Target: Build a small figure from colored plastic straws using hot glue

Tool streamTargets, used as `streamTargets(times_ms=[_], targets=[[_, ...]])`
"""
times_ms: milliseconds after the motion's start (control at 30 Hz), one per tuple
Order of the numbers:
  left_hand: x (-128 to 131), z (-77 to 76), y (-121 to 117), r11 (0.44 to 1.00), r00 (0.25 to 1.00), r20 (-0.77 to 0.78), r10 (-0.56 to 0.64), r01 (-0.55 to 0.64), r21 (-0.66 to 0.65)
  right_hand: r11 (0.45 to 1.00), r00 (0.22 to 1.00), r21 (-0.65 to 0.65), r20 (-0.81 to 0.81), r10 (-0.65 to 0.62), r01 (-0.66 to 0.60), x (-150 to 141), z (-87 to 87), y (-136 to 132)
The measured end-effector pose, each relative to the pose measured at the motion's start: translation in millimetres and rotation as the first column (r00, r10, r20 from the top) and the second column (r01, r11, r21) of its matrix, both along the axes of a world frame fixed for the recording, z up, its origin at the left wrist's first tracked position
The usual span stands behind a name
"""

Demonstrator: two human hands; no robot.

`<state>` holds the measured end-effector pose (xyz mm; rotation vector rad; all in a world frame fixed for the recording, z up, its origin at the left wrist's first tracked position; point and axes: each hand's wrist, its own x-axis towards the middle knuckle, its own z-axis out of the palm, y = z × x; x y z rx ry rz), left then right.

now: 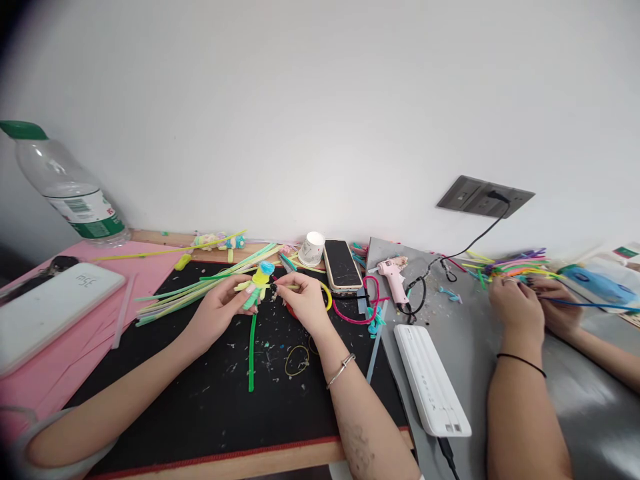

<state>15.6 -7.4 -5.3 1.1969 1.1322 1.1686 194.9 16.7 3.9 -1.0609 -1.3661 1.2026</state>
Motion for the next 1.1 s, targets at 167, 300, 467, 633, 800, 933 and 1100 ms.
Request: streamTargets(times_ms=[167,300,467,633,800,933,1100], targets=[[1.0,4.7,-1.1,1.000,0.999,0.048,0.002,-0.001,-0.020,1.000,0.999,-0.018,-0.034,0.024,-0.024,-0.7,1.1,-1.0],[1.8,7.5,-2.6,0.998,0.992,0.125,-0.013,0.021,-0.063,0.999,0.997,-0.029,-0.071,0.042,-0.044,-1.2,2.5,-1.6],[2.1,8.4,-3.8,0.994,0.981,0.190,-0.034,0.053,-0.096,0.997,0.994,-0.032,-0.080,0.074,-0.077,-0.9,1.0,-1.4],[2.7,5.8,-2.8,0.992,0.979,0.201,-0.027,0.051,-0.113,0.997,0.995,-0.004,-0.067,0.075,-0.075,-1.0,1.6,-1.7],[2.7,6.0,-2.8,0.992,0.979,0.201,-0.030,0.054,-0.113,0.999,0.999,0.017,-0.043,0.033,-0.032,-0.9,0.7,-1.6],[2.5,6.5,-3.4,0.993,0.980,0.197,-0.029,0.051,-0.110,0.999,1.000,0.026,-0.007,0.019,-0.019,-1.7,0.1,-2.1],[2.6,5.5,-3.0,0.993,0.978,0.206,-0.020,0.044,-0.112,0.999,1.000,0.033,0.009,0.010,-0.010,-2.6,1.2,-3.0]])
